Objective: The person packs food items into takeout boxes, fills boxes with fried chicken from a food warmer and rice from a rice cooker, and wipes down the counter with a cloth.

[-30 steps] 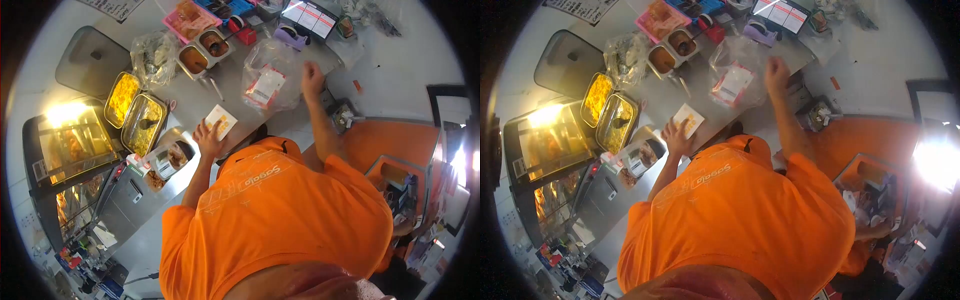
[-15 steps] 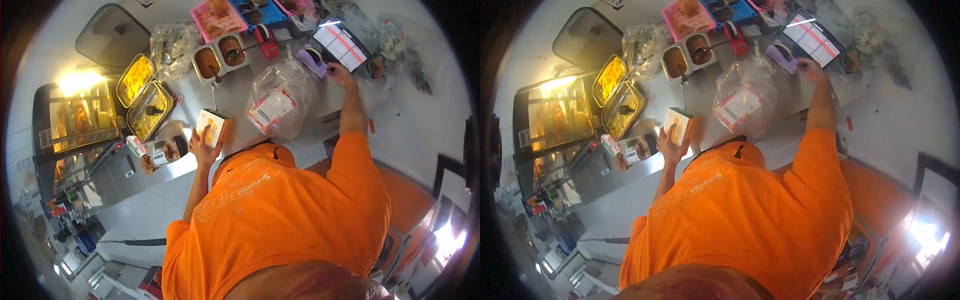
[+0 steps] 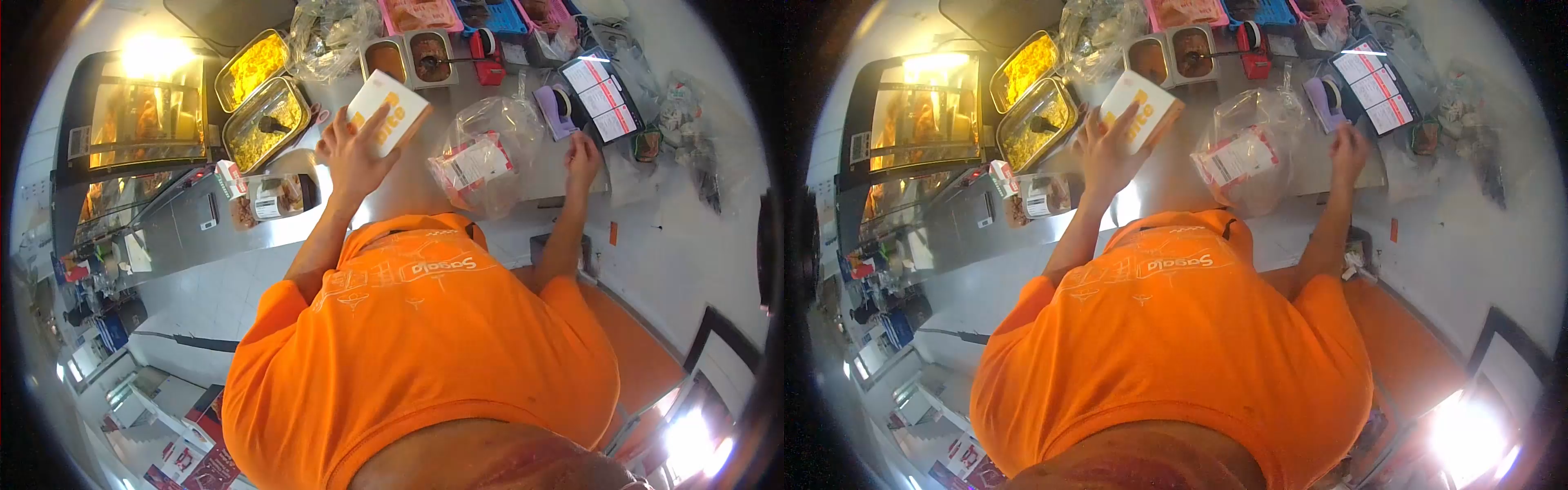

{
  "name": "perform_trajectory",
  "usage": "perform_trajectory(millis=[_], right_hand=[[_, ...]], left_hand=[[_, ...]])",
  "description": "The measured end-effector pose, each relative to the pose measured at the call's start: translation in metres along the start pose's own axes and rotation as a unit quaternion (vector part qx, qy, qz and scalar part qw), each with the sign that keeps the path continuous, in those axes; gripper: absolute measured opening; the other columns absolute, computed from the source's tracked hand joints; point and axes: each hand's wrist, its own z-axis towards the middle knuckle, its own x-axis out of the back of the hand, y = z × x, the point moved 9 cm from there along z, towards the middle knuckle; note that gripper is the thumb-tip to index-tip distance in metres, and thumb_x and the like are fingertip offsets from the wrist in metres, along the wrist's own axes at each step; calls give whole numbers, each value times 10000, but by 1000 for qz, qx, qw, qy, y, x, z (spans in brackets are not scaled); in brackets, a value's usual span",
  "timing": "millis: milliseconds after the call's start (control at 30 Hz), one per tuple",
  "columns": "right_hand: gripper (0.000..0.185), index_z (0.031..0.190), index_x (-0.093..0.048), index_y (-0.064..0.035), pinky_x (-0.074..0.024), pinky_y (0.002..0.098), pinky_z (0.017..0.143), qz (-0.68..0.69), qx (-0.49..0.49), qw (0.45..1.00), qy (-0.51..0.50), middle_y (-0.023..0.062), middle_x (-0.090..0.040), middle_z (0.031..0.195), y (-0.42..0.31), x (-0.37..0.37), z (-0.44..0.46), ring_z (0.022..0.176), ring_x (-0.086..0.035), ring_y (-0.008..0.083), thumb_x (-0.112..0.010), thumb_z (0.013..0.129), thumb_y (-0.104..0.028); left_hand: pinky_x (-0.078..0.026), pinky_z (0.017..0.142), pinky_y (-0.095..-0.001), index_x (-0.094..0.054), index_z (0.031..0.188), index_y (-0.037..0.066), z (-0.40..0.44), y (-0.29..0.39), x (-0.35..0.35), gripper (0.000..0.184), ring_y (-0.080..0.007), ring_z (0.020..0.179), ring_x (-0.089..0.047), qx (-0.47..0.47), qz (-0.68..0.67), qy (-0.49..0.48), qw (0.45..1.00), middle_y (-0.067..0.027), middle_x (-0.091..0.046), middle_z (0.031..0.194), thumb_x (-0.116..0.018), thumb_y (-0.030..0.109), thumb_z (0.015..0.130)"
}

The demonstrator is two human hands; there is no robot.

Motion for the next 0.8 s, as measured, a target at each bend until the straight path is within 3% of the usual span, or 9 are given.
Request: perform_trajectory(millis=[67,100,167,333,533,633,667,767,800], right_hand=[[102,930,-713,-55,-397,248,521,6,71,993,-91,-23,-622,771,-97,-84,-101,611,-514,52,-649,934,-135],[112,944,-733,-45,-441,267,570,64,8,978,-196,-5,-662,804,-110,-133,-144,677,-568,73,-656,920,-122],[134,959,-748,-29,-484,295,611,-13,140,955,-262,56,-711,814,-171,-207,-212,720,-635,105,-715,877,-130],[289,794,-693,18,-472,317,570,-226,93,950,-192,79,-628,623,-138,-235,-217,565,-588,139,-800,842,-246],[387,1225,-533,-39,-520,330,699,50,146,988,3,144,-650,1066,-62,-202,-240,916,-639,189,-682,948,-264],[502,1381,-364,-87,-548,376,865,272,-99,957,-22,156,-580,1252,-35,-170,-232,1109,-606,244,-626,975,-222],[481,1405,-405,-81,-541,405,968,381,-122,913,-76,158,-566,1313,-30,-161,-230,1173,-606,267,-601,983,-202],[511,1451,-414,-84,-551,401,955,512,-240,787,-245,177,-482,1439,-46,-136,-235,1254,-570,298,-557,1004,-285],[533,1445,-432,-55,-558,424,954,437,-151,846,-264,199,-486,1436,-14,-117,-214,1258,-570,323,-526,1006,-341]], left_hand=[[-255,1008,-594,-593,1358,454,4,17,10,742,-409,1266,-365,-33,30,15,999,-212,-364,1463,-809,432,648],[-250,1005,-596,-597,1353,455,7,27,15,734,-407,1264,-364,-53,42,25,997,-206,-363,1459,-807,425,650],[-246,999,-598,-611,1339,441,8,46,23,710,-401,1271,-356,-91,63,48,993,-182,-369,1442,-802,402,657],[-271,995,-589,-609,1346,424,4,55,24,705,-408,1271,-376,-122,38,23,992,-190,-363,1461,-807,427,669],[-338,1027,-612,-571,1402,354,-30,49,-29,704,-451,1256,-415,-31,-184,-193,963,-225,-422,1429,-796,429,739],[-357,1079,-536,-544,1432,246,-38,67,-34,691,-434,1275,-427,-147,-352,-259,887,-235,-479,1373,-762,367,787],[-383,1082,-458,-529,1427,139,-33,76,-32,664,-396,1237,-494,-170,-432,-272,843,-239,-533,1306,-734,336,827],[-394,1068,-475,-535,1389,59,-17,84,-83,590,-370,1198,-556,-167,-485,-269,815,-219,-584,1269,-693,267,860],[-417,1030,-462,-533,1387,55,-12,92,-102,587,-361,1189,-570,-212,-436,-228,845,-208,-591,1271,-697,260,862]])
